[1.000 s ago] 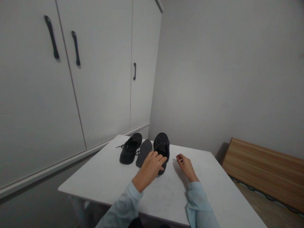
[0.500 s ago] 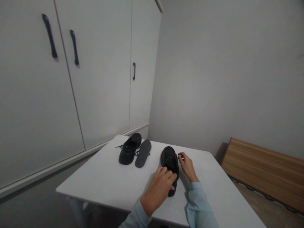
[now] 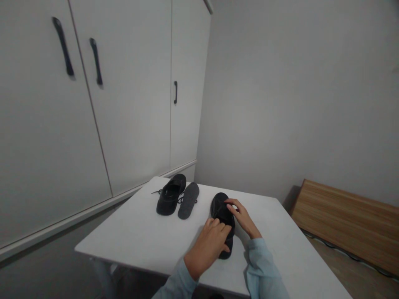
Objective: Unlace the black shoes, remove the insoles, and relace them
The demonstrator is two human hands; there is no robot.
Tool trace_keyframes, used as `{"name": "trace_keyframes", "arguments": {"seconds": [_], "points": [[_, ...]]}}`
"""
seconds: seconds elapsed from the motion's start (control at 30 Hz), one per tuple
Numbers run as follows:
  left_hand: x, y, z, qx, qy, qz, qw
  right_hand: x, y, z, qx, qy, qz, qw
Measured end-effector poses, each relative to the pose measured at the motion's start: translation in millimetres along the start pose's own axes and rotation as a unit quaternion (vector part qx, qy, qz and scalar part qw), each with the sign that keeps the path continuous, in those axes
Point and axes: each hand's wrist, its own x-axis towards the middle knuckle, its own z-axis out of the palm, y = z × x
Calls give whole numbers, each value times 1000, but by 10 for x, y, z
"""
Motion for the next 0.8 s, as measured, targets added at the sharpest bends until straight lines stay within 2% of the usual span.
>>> {"name": "trace_keyframes", "arguments": {"seconds": [0.3, 0.57, 0.73, 0.8], "points": [[-16, -54, -87, -8, -5, 42, 999, 10, 8, -24, -21, 2, -1, 1000], [-16, -31, -23, -19, -3, 52, 998, 6, 21, -59, -35, 20, -6, 999], [53, -149, -230, -129, 12, 55, 990, -7, 3, -85, -34, 31, -5, 999], [91, -311, -311, -147, 44, -5, 988, -9, -2, -92, -31, 35, -5, 999]]}}
